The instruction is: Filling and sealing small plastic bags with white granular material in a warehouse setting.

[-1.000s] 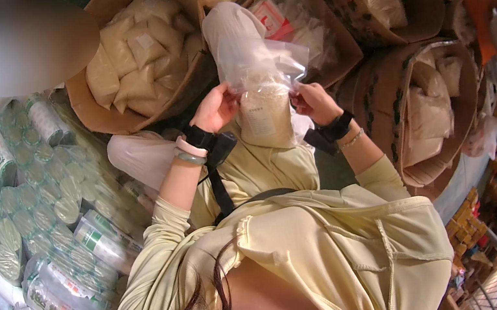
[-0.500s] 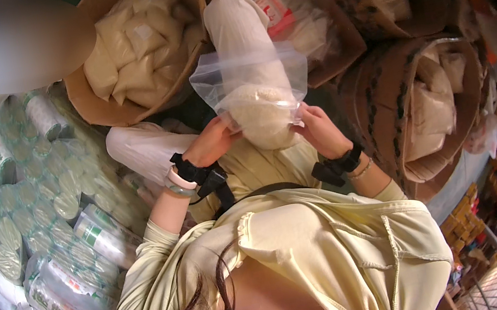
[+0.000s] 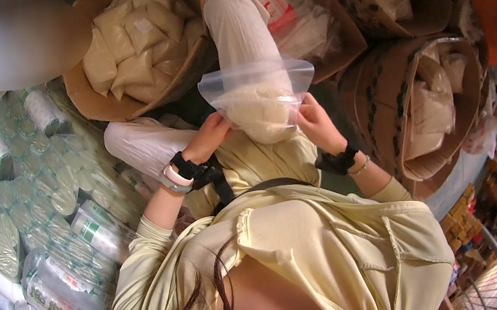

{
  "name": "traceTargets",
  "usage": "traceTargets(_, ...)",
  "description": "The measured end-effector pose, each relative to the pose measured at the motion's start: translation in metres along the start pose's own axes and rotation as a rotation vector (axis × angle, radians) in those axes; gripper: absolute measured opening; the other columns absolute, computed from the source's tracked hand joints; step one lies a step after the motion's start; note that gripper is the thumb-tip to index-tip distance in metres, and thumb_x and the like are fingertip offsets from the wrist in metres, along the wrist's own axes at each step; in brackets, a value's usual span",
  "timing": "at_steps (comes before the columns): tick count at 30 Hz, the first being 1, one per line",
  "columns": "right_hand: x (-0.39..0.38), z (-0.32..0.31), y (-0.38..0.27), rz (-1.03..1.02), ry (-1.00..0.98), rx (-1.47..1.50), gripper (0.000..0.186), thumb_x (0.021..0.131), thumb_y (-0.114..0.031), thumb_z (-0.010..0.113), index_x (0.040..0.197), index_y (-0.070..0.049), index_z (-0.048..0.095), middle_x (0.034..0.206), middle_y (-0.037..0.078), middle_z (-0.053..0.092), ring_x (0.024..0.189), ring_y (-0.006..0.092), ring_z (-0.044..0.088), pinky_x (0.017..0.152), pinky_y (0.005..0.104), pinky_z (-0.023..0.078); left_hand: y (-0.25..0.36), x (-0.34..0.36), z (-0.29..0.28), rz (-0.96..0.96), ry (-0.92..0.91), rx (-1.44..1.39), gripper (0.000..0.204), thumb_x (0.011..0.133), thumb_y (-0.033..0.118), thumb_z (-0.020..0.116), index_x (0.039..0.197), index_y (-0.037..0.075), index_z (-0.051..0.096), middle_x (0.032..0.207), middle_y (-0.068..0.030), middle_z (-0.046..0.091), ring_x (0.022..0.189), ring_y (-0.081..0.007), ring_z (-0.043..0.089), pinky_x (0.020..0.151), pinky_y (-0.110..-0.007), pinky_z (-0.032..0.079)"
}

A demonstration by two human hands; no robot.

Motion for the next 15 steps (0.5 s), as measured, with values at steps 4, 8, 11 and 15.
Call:
traceTargets(4, -0.01, -0.001, 0.01, 0.206, 0.018, 0.208, 0.023, 0.095, -0.011, 0.051, 0.083, 0.004, 0.064, 0.11, 0.004, 0.056, 0.095, 0.0094, 0.051, 0.084, 0.0224, 0.04, 0.0, -0.003, 0.016, -0.06, 0.047, -0.384, 0.037, 0.1, 0.019, 0.043, 0.133, 0.003, 0.045, 0.128, -0.0058, 0.055, 0.118, -0.018, 0.052, 0.099, -0.032, 0.044)
traceTargets(8, -0.015, 0.001, 0.026, 0.303, -0.063, 0.639, 0.019, 0.094, -0.013, 0.052, 0.086, -0.002, 0.066, 0.089, -0.004, 0.062, 0.084, 0.0055, 0.052, 0.076, 0.0204, 0.039, -0.022, 0.0, 0.018, -0.024, -0.123, -0.556, 0.041, 0.099, 0.024, 0.046, 0.136, 0.006, 0.043, 0.132, -0.0038, 0.052, 0.12, -0.0171, 0.05, 0.1, -0.036, 0.042)
traceTargets(11, -0.01, -0.006, 0.027, 0.302, -0.105, 0.414, 0.022, 0.095, -0.016, 0.052, 0.084, -0.002, 0.065, 0.087, -0.005, 0.061, 0.083, 0.0045, 0.052, 0.075, 0.0206, 0.039, -0.023, 0.007, 0.015, 0.051, -0.133, -0.555, 0.04, 0.099, 0.025, 0.047, 0.135, 0.007, 0.043, 0.134, -0.0044, 0.051, 0.121, -0.0167, 0.049, 0.101, -0.035, 0.04)
traceTargets(15, -0.002, -0.007, 0.039, 0.192, 0.021, 0.191, 0.028, 0.094, -0.018, 0.051, 0.074, -0.001, 0.062, 0.091, 0.0, 0.058, 0.087, 0.008, 0.05, 0.075, 0.0213, 0.038, -0.038, 0.017, -0.009, 0.007, -0.029, -0.368, 0.028, 0.099, 0.023, 0.047, 0.12, 0.006, 0.054, 0.115, -0.0026, 0.06, 0.102, -0.0139, 0.056, 0.092, -0.031, 0.043)
Point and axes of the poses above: each hand's wrist, its own x-axis towards the middle knuckle, its own z-axis out of the palm, y = z × x, the point moved 5 cm from there along x, towards the middle knuckle
